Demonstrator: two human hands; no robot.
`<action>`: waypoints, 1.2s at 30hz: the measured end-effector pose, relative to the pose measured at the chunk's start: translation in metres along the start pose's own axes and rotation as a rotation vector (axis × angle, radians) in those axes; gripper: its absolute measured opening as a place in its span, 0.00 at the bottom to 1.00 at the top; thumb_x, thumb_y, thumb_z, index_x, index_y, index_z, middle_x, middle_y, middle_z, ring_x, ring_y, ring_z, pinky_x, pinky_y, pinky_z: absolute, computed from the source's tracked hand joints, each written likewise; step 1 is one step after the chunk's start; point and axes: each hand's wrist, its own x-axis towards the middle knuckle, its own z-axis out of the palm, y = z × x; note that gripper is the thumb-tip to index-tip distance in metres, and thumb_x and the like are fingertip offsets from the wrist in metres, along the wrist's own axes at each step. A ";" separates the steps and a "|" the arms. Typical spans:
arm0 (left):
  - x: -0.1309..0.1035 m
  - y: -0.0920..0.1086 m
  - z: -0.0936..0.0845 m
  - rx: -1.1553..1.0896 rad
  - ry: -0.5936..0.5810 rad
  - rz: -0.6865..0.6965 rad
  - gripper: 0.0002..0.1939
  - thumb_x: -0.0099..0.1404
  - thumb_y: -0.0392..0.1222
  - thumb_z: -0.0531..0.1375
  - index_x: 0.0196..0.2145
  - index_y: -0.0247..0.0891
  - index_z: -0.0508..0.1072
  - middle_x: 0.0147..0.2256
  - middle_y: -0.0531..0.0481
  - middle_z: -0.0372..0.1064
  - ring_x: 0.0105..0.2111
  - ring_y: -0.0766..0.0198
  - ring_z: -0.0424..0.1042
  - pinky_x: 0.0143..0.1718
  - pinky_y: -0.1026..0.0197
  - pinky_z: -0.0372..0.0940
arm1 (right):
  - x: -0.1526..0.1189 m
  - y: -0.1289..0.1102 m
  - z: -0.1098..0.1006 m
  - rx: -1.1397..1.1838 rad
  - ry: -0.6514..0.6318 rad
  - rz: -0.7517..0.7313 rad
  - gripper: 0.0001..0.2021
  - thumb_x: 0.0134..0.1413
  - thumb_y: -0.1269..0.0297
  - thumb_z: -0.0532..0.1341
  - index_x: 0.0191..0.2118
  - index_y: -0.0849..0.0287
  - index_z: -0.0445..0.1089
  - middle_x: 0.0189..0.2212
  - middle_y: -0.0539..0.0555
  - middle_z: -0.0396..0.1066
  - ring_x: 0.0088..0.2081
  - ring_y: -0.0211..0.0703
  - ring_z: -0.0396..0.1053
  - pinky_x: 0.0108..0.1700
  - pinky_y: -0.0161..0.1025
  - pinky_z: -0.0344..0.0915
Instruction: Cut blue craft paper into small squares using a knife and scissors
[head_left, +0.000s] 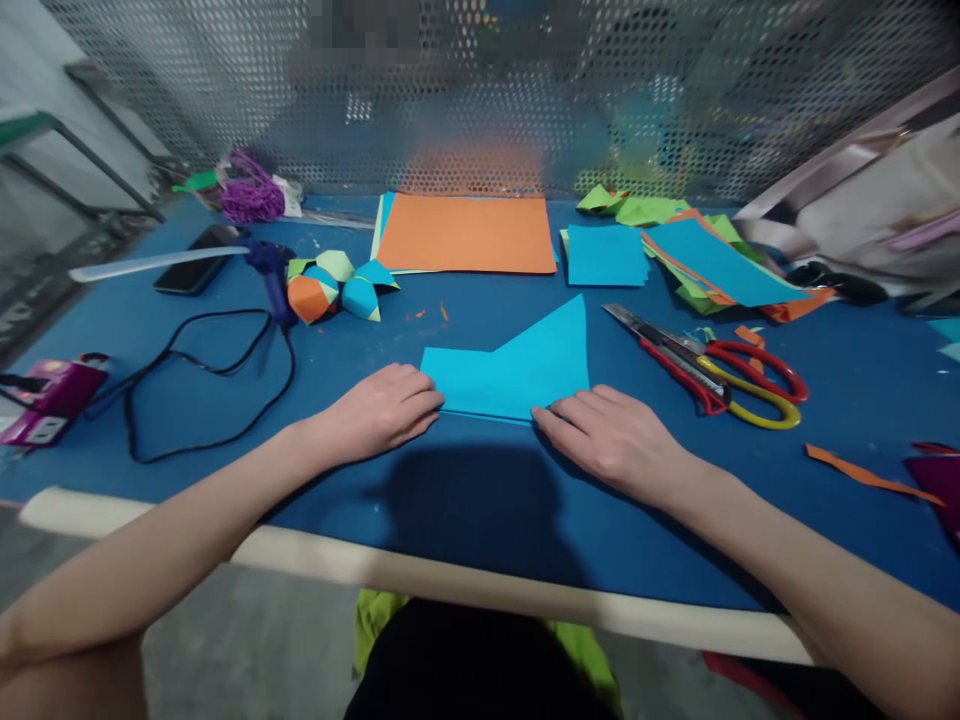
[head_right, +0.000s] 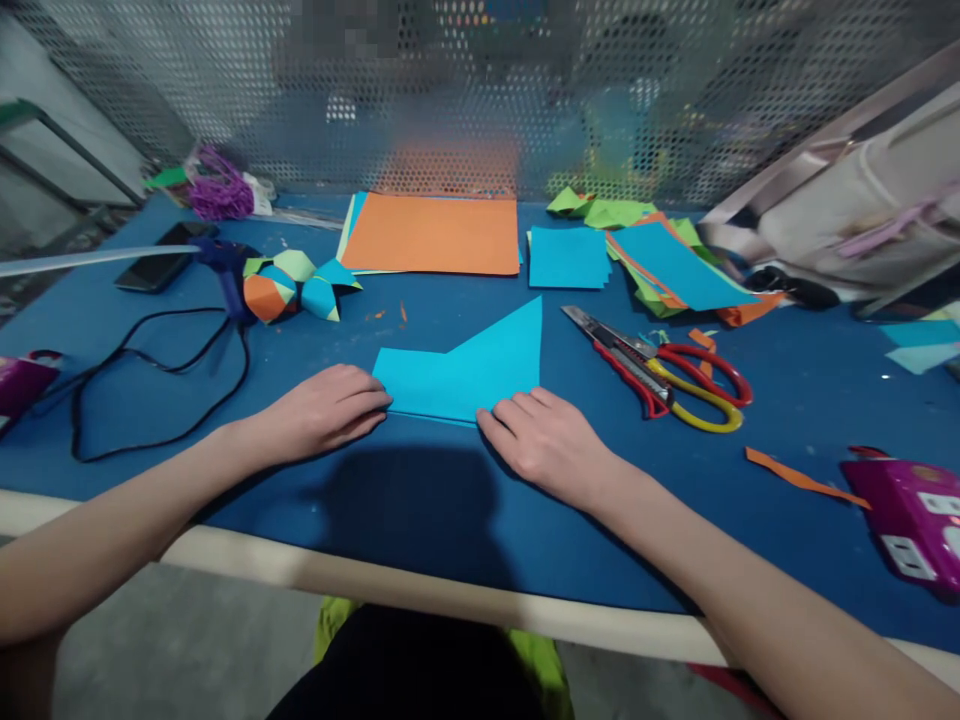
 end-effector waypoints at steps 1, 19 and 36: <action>0.001 0.000 -0.001 0.032 -0.013 0.014 0.15 0.73 0.38 0.47 0.42 0.32 0.72 0.35 0.42 0.72 0.35 0.59 0.68 0.37 0.57 0.63 | 0.001 0.001 -0.001 -0.009 0.005 0.004 0.12 0.65 0.73 0.52 0.40 0.63 0.74 0.25 0.53 0.70 0.27 0.40 0.61 0.31 0.40 0.53; 0.018 -0.012 -0.058 -0.340 0.251 -0.380 0.11 0.66 0.38 0.54 0.37 0.35 0.75 0.33 0.48 0.76 0.31 0.65 0.72 0.35 0.64 0.67 | -0.002 0.041 -0.036 0.252 0.085 0.178 0.38 0.59 0.65 0.60 0.69 0.57 0.40 0.62 0.68 0.59 0.62 0.58 0.58 0.58 0.57 0.60; 0.023 0.016 -0.072 -1.627 0.348 -1.054 0.09 0.52 0.39 0.67 0.31 0.34 0.74 0.28 0.50 0.72 0.21 0.70 0.70 0.23 0.66 0.71 | 0.061 0.112 -0.071 0.813 0.015 0.749 0.28 0.54 0.54 0.62 0.60 0.56 0.63 0.28 0.49 0.69 0.28 0.40 0.66 0.29 0.38 0.62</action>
